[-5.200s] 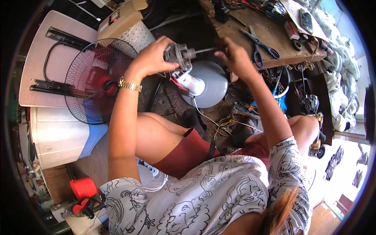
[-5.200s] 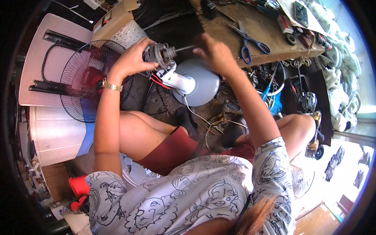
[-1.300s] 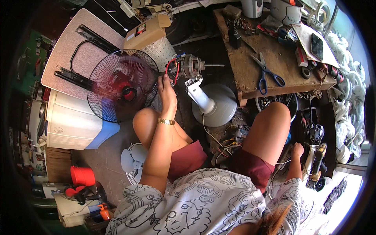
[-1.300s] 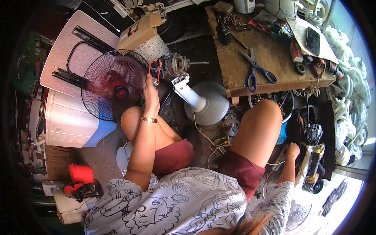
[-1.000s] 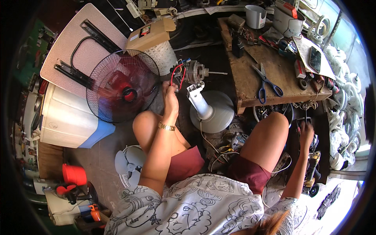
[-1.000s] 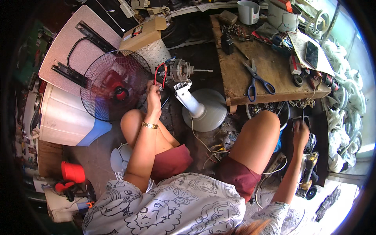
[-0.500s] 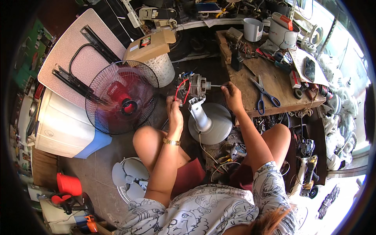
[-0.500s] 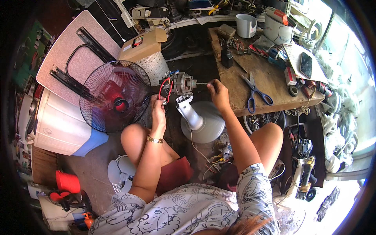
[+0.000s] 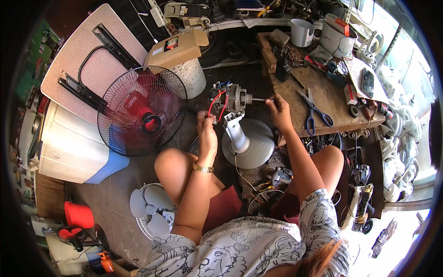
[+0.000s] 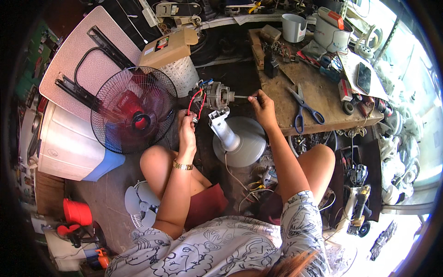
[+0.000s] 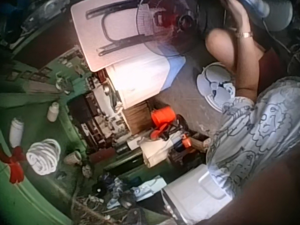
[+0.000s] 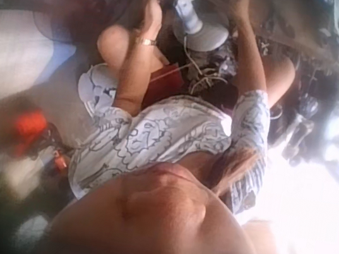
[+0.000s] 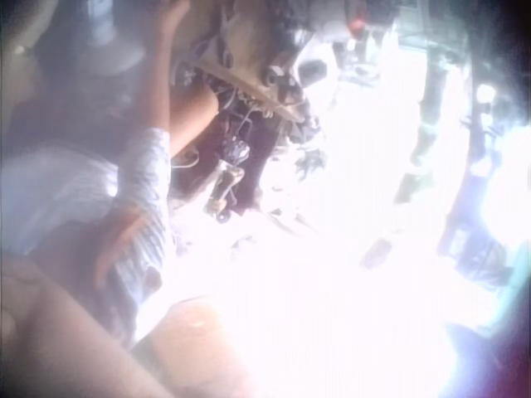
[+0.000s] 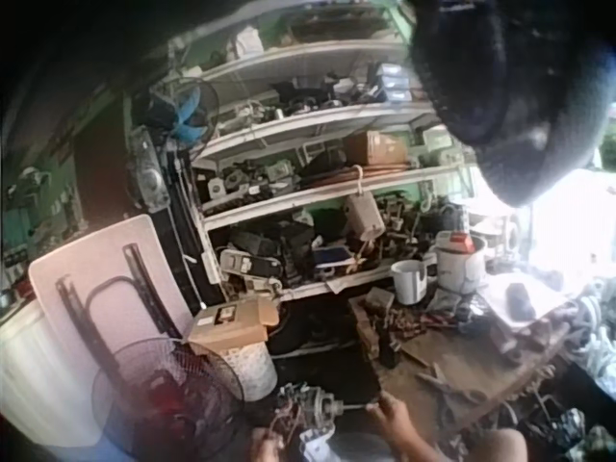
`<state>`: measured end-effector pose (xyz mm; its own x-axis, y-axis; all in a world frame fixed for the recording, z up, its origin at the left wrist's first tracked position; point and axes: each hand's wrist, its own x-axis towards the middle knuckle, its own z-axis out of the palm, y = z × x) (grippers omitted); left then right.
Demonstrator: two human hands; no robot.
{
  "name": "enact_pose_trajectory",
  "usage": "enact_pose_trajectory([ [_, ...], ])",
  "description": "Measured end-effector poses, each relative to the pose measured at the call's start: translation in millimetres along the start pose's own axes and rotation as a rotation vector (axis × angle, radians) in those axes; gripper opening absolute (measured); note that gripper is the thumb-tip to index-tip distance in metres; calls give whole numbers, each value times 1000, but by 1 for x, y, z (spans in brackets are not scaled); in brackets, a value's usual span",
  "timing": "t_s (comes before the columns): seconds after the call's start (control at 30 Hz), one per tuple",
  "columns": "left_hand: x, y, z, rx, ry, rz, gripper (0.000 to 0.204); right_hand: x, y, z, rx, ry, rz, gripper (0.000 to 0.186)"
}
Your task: The person disassembles an electric fan motor by hand and with a screwdriver, tapping the metal casing with a hammer and handling the internal wiring.
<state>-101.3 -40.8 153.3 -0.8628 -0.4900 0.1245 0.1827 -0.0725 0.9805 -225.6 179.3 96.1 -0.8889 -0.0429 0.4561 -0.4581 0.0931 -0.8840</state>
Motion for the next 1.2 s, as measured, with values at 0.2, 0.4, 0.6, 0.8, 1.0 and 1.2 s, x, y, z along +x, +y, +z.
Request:
enact_pose_trajectory([
  [0.2, 3, -4, -4, 48, 17, 21, 9, 5, -1, -10, -213, -158, 358, 28],
  [0.4, -1, -1, -3, 17, 12, 15, 9, -2, -10, -6, 89, -109, 72, 26],
  [0.6, 0, 1, -1, -13, 22, 14, 8, -1, -12, -10, 25, -138, 82, 25],
  [0.8, 0, 0, -3, 0, 23, 9, 8, -1, -17, -11, -56, -142, 119, 30],
  [1.0, 2, -2, -5, -9, 24, 0, 9, 1, -24, -13, -186, -160, -1, 31],
  [1.2, 1, -3, -4, -10, 20, 11, 9, 2, -18, -13, -225, -111, -16, 33],
])
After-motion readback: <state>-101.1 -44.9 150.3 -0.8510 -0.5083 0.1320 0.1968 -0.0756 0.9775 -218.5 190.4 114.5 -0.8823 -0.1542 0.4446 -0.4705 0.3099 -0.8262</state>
